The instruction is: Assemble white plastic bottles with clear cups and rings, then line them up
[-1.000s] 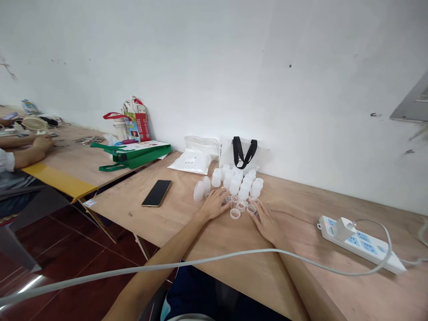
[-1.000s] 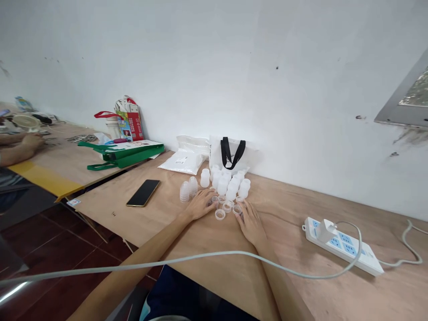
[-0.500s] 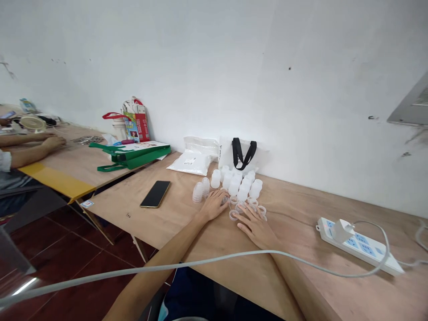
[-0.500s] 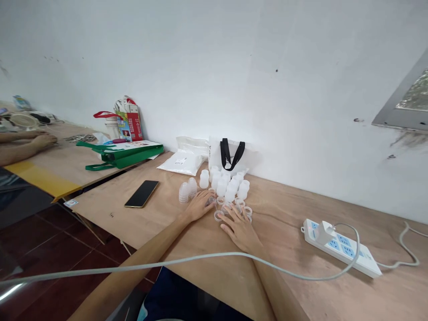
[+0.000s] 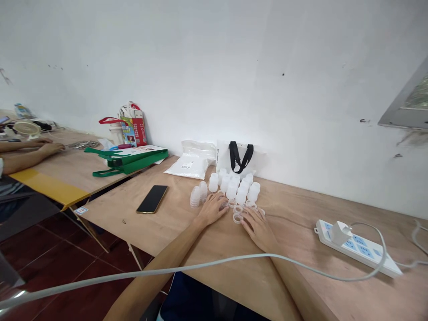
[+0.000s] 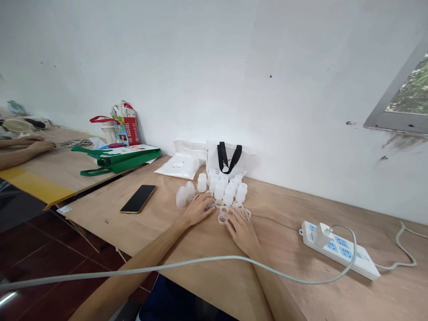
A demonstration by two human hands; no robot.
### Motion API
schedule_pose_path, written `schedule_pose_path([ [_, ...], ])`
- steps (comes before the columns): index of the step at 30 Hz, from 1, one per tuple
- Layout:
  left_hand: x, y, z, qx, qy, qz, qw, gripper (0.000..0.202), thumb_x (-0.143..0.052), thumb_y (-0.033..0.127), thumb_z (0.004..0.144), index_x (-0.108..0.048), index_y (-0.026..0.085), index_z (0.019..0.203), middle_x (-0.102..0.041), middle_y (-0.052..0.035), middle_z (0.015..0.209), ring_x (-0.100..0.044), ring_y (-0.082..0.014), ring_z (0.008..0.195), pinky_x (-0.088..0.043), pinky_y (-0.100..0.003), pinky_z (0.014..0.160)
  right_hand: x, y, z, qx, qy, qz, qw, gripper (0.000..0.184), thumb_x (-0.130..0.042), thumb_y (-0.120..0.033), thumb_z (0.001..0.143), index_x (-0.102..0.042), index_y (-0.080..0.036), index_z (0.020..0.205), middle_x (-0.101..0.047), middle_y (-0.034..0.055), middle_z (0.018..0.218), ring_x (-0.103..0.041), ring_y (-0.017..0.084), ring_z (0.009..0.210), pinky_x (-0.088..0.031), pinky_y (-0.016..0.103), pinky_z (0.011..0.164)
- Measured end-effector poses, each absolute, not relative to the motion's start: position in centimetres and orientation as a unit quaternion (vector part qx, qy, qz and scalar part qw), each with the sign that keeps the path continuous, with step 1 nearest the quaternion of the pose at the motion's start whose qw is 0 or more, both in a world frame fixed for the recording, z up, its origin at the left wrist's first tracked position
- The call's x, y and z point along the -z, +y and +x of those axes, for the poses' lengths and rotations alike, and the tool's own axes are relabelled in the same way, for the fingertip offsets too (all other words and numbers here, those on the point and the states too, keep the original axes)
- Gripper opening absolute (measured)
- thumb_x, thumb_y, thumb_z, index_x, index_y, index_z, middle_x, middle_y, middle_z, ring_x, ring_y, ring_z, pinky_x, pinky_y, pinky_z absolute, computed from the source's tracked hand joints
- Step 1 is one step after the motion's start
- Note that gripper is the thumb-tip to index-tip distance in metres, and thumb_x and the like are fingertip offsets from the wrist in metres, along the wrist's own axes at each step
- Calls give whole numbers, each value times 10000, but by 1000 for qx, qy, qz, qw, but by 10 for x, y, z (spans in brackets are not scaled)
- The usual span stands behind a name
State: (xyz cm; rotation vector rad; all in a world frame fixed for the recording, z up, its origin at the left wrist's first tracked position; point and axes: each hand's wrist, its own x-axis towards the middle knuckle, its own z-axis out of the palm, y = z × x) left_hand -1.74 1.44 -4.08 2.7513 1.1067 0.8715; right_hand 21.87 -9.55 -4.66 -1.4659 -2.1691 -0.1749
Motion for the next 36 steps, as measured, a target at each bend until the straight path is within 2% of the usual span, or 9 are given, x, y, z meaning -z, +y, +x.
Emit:
schedule_pose_path([
  [6,41,14,-17,-295,366,882,31,217,-518,339,1024,-633,263,1192,-599,-79,1380,-505,-254,1365,-383,-455,1154,49,-88,234,88,-715,-615,322,433,-344,-456,1062,-629,-295,1347,-590,72,1485,-501,285,1401,-256,597,1222],
  [10,43,15,-18,-310,365,877,41,216,-546,335,1012,-635,253,1189,-558,-88,1431,-497,-261,1375,-392,-456,1165,56,-85,243,53,-689,-657,301,537,-339,-567,1035,-539,-296,1455,-491,77,1575,-420,318,1468,-235,645,1223],
  [15,41,13,-18,-327,360,872,46,223,-562,347,1007,-653,241,1180,-536,-98,1451,-487,-275,1384,-378,-479,1182,59,-84,241,-24,-720,-646,253,631,-323,-629,1017,-465,-283,1525,-391,66,1643,-337,294,1525,-270,545,1252],
  [20,29,5,-19,-352,354,866,20,195,-555,341,1013,-667,234,1132,-566,-105,1395,-501,-274,1344,-381,-492,1168,54,-89,250,-98,-684,-647,322,625,-283,-605,1032,-390,-282,1556,-377,70,1648,-346,251,1525,-287,486,1260],
  [26,22,-10,-14,-370,298,880,20,222,-514,328,1030,-655,240,1177,-603,-92,1357,-528,-255,1310,-410,-454,1127,55,-105,282,-137,-708,-620,308,670,-566,-617,914,-444,-320,1502,-413,52,1622,-390,281,1498,-337,484,1239],
  [31,25,-24,0,-301,240,923,18,259,-530,370,1022,-641,245,1219,-603,-83,1383,-551,-251,1280,-385,-438,1143,60,-101,290,-119,-696,-626,332,583,-557,-572,931,-489,-301,1442,-536,64,1525,-500,273,1412,-372,494,1214],
  [36,30,-26,7,-241,229,943,17,253,-561,388,1015,-642,236,1201,-618,-89,1355,-569,-260,1264,-365,-442,1142,70,-92,292,-89,-709,-612,340,443,-563,-541,928,-613,-282,1284,-619,68,1439,-559,278,1351,-412,491,1174],
])
